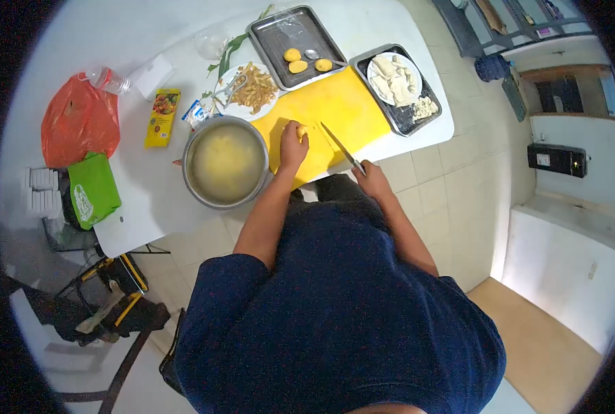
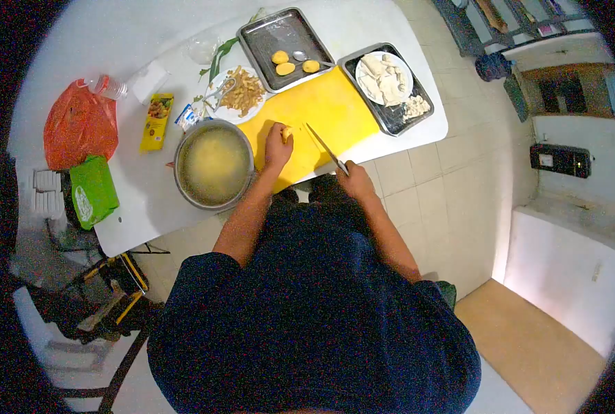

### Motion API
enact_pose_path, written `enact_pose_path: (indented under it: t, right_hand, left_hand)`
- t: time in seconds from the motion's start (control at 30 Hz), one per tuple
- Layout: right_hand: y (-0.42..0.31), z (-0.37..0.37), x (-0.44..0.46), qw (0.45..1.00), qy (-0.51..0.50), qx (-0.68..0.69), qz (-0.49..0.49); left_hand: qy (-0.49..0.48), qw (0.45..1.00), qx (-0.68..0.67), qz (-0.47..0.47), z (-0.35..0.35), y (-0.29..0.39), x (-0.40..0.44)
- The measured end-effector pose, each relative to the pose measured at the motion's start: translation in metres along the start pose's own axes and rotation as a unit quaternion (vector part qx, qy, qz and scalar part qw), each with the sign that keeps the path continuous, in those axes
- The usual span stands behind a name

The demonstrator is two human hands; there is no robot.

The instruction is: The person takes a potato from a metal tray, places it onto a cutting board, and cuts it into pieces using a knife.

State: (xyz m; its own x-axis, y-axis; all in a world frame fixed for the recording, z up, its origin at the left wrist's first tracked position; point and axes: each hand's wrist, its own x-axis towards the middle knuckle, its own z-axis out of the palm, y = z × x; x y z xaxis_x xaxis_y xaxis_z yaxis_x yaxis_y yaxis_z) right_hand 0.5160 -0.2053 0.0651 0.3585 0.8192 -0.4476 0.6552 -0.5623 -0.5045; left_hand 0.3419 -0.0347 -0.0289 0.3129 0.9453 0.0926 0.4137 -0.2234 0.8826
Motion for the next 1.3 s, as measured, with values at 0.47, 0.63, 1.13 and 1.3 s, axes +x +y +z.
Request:
enact_pose_path:
  t: [0.47, 0.63, 1.13, 1.3]
  right_hand:
    - [0.038, -0.053, 0.055, 0.993, -0.026, 0.006, -0.111]
    - [0.052, -0.048, 0.072, 0.986, -0.081, -0.021, -0.144]
    - [-0.029, -0.023, 0.087, 0.968, -0.146, -0.113, -0.170]
    - [-0.037, -0.014, 0.073, 0.969, -0.131, -0.144, -0.150]
  left_hand:
    - [0.043, 0.993, 0.080, 0.072, 0.026, -0.023, -0.010]
    - [0.103, 0.983, 0.036, -0.147, 0.043, -0.006, -0.005]
    - [0.110, 0.962, -0.118, -0.220, 0.046, -0.034, 0.002]
    - [0.071, 0.970, -0.115, -0.204, 0.028, -0.031, 0.007]
